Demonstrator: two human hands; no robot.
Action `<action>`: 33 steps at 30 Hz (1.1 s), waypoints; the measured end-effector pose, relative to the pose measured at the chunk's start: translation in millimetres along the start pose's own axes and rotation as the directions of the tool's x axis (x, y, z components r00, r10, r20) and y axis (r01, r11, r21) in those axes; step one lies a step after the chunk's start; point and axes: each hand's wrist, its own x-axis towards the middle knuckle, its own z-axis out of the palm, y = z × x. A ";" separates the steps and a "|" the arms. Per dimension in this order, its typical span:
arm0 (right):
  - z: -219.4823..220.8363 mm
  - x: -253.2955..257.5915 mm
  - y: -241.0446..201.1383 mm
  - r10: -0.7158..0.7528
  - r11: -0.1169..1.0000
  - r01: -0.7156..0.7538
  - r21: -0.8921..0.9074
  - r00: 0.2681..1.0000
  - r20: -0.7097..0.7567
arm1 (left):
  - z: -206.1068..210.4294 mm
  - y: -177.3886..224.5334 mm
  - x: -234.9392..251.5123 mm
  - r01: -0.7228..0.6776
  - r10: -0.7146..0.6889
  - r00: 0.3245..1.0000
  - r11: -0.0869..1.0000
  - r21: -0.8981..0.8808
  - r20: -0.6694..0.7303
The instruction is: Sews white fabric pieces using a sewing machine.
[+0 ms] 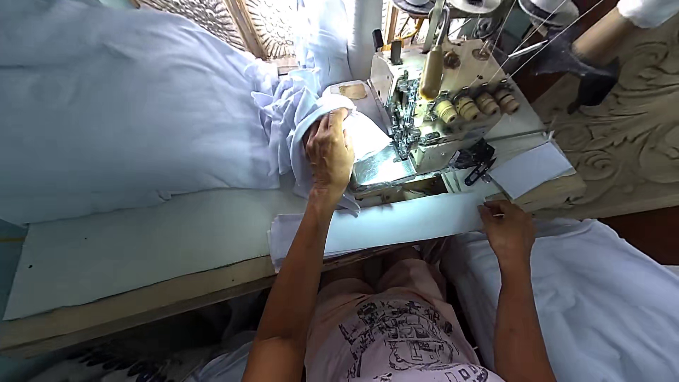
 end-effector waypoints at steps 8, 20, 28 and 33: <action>-1.2 3.9 3.8 -0.007 0.996 0.005 0.091 1.000 0.019 | -65.4 -14.5 -33.4 -0.099 0.108 0.982 0.993 -0.066 0.152; 4.0 17.1 15.9 -0.023 0.976 0.011 0.216 0.998 0.056 | -116.1 -79.9 -106.6 0.041 -0.060 0.827 0.998 0.047 0.558; -41.4 13.9 49.3 0.191 0.974 -0.138 0.178 0.927 -0.324 | -119.2 -86.1 -98.3 0.212 -0.220 0.799 0.974 0.079 0.560; -45.8 10.1 45.0 0.237 0.685 0.088 0.724 0.912 -0.335 | -118.2 -91.9 -99.8 0.208 -0.182 0.815 0.978 0.015 0.551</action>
